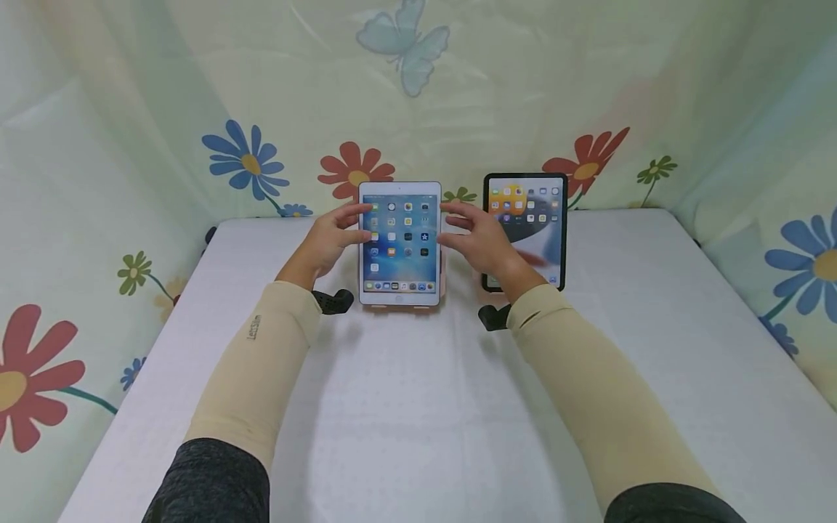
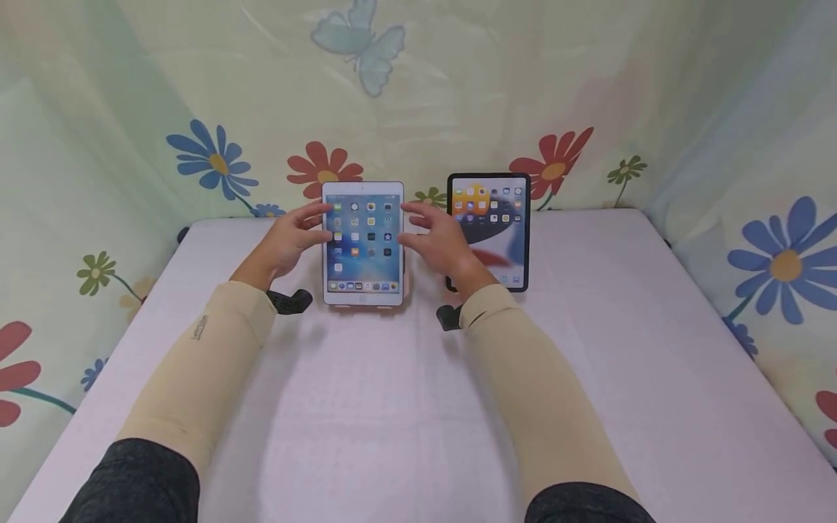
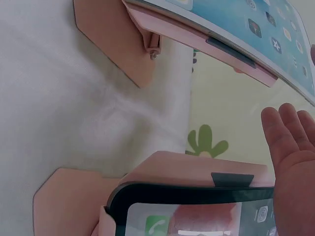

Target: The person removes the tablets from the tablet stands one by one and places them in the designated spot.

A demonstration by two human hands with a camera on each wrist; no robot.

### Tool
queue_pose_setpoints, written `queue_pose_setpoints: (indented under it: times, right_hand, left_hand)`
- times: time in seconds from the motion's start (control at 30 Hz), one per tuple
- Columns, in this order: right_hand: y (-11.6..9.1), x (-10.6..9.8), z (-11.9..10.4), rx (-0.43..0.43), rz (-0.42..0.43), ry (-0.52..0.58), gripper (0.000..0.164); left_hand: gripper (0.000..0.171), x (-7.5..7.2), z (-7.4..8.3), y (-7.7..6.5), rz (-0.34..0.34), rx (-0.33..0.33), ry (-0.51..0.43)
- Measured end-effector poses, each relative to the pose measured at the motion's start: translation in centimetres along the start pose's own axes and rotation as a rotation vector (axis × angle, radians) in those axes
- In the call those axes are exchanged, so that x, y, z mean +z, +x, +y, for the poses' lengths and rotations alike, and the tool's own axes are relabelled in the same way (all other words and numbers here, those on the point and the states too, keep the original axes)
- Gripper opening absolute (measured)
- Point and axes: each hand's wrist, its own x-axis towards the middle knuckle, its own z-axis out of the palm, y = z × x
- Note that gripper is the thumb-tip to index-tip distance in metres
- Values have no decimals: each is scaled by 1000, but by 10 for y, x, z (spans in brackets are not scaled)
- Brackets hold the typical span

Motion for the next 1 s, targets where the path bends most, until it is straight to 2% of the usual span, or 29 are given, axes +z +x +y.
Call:
queue_pose_setpoints:
  times: [0.23,0.53,0.77,1.0]
  right_hand:
    - [11,4,-3,13,-16,7,60]
    - [21,12,-7,12,-33,16,59]
    - [26,14,-9,9,-51,30,61]
    - [29,15,-8,45,-73,89,64]
  left_hand:
    - [50,0,3,5,-38,-19,-12]
    - [48,5,5,11,-56,-52,-91]
    - [46,10,6,16,-58,-30,-107]
    - [49,12,7,18,-64,-43,-126]
